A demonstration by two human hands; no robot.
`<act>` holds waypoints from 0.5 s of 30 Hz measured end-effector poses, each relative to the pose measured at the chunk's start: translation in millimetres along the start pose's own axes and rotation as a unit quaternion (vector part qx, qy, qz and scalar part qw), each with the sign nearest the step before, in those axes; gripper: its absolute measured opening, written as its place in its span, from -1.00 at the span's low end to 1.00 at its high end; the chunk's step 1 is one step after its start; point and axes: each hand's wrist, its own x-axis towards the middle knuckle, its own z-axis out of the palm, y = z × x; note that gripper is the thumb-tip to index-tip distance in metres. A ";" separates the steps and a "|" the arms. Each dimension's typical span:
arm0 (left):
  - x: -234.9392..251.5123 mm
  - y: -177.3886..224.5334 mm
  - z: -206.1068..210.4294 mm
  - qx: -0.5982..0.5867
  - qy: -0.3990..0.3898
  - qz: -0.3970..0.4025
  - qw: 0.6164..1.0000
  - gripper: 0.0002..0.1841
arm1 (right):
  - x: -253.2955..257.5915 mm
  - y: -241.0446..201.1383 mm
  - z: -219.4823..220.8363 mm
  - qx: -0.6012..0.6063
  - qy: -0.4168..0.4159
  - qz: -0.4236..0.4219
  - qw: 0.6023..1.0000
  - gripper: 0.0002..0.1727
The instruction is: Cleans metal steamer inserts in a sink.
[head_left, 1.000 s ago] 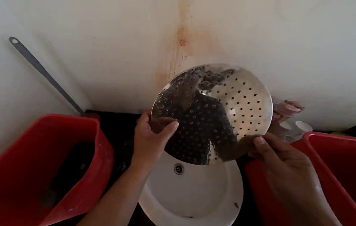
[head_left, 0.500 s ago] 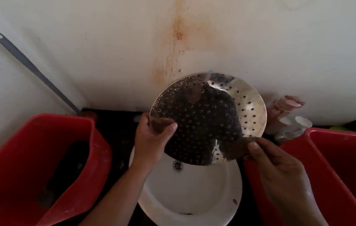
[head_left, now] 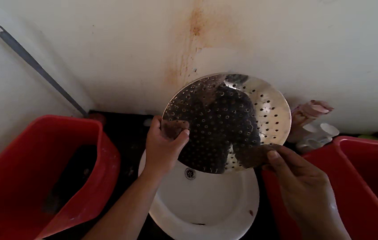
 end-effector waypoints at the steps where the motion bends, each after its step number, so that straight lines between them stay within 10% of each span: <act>1: 0.3 -1.3 0.6 0.008 0.008 -0.004 1.000 -0.53 | -0.9 0.3 0.4 -0.001 0.002 0.000 1.000 -0.71; 15: 2.6 -25.9 -2.7 0.059 0.055 -0.062 0.995 -0.52 | -23.7 6.5 13.5 -0.053 0.018 -0.047 0.997 -0.74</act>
